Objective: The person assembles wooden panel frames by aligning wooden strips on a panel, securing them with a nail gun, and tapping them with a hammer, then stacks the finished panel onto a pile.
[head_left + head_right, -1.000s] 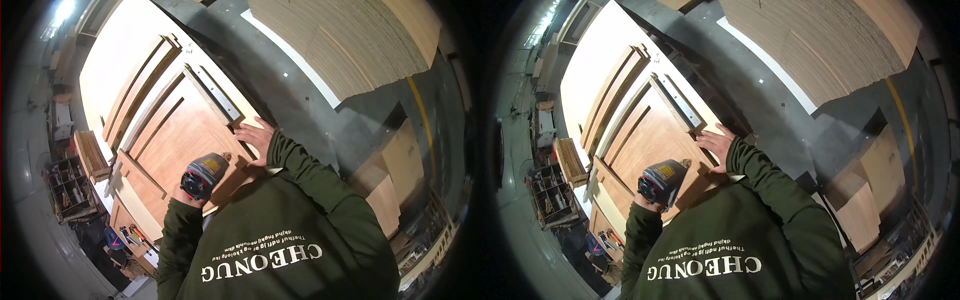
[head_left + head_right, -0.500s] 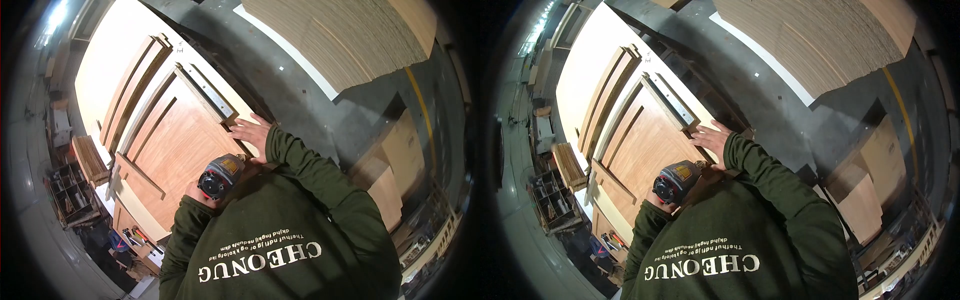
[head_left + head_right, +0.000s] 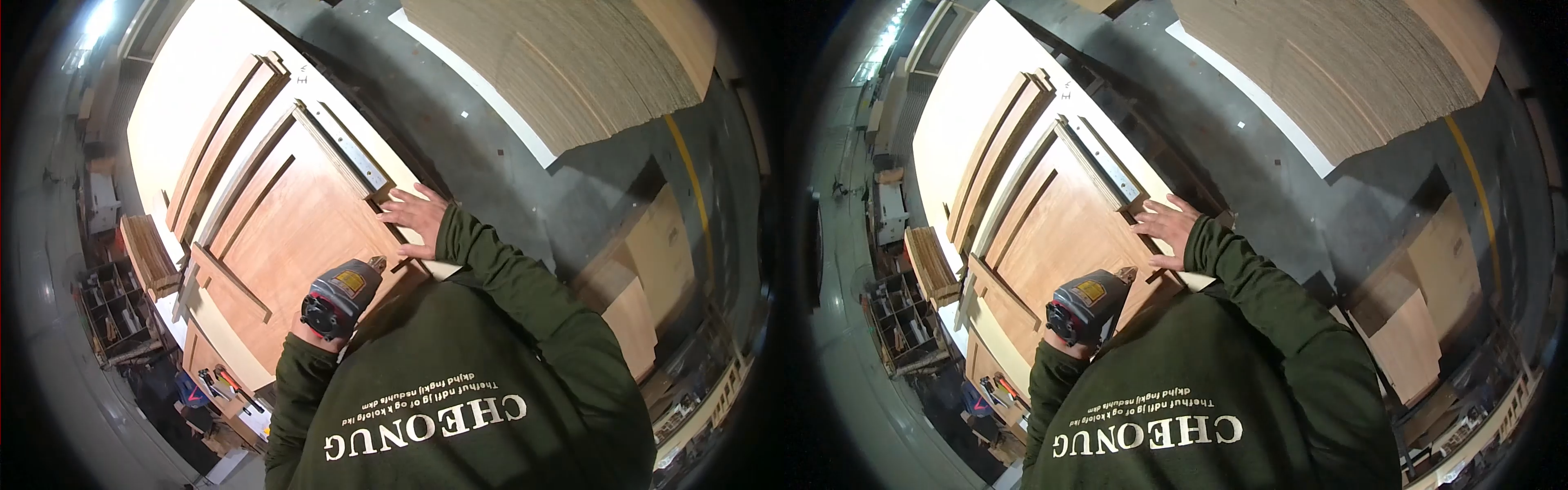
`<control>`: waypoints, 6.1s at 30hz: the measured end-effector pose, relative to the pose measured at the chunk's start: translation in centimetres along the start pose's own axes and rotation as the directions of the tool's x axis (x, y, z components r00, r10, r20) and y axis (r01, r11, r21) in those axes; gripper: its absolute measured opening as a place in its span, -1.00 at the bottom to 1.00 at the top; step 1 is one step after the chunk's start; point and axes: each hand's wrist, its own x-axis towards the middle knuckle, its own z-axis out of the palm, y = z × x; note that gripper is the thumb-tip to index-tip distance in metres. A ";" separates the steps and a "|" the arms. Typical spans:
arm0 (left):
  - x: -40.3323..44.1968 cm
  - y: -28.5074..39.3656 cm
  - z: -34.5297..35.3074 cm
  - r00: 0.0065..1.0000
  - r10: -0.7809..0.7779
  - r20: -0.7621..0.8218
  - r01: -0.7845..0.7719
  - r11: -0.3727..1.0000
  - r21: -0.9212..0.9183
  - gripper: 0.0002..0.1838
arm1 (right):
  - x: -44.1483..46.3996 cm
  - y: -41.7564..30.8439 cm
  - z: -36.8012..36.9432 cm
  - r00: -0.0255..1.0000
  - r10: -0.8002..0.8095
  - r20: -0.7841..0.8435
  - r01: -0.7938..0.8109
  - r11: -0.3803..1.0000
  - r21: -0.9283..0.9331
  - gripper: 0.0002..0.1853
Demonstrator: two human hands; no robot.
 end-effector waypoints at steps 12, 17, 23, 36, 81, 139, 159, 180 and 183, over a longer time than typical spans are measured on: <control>-0.2 1.9 0.0 0.998 0.021 -0.055 -0.011 0.985 0.175 -0.69 | 0.2 -0.3 0.0 0.999 0.046 0.004 -0.046 0.999 -0.016 -0.39; -0.4 2.5 -0.4 0.991 -0.099 0.092 0.084 0.984 0.159 -0.57 | 0.5 -0.9 -0.8 0.995 -0.004 -0.098 0.005 1.000 0.011 -0.38; -4.5 1.1 -2.2 0.953 -0.301 0.012 0.300 0.945 -0.133 -0.64 | 1.2 -1.5 -0.8 0.969 0.234 -0.077 -0.207 0.943 0.259 -0.44; -22.2 -27.6 -18.3 0.251 -0.467 -0.848 0.798 0.596 -0.092 -0.62 | 18.2 -19.4 11.1 0.920 -0.354 -0.167 0.388 0.880 0.273 -0.37; -19.6 -35.1 -11.5 0.572 -0.359 -0.738 0.147 0.930 -0.338 -0.09 | 29.5 -34.0 33.1 0.955 -0.136 0.265 0.219 0.924 -0.314 0.16; -25.0 -36.9 -7.5 0.500 -0.272 -0.822 0.000 0.950 -0.313 -0.58 | 27.0 -32.8 34.0 0.926 0.117 0.360 0.002 0.950 -0.313 0.17; -28.9 -35.8 -16.9 0.418 -0.329 -0.847 0.223 0.941 -0.255 -0.26 | 28.6 -33.3 33.6 0.904 0.219 0.367 -0.078 0.929 -0.361 0.36; -21.6 -36.2 -31.5 0.817 -0.356 -0.453 0.125 0.878 -0.463 -0.72 | 29.7 -36.0 30.1 0.842 0.352 0.408 -0.267 0.930 -0.253 0.29; -17.6 -35.2 -33.8 0.836 -0.363 -0.411 0.112 0.847 -0.520 -0.77 | 29.8 -36.4 29.2 0.825 0.367 0.429 -0.286 0.927 -0.243 0.25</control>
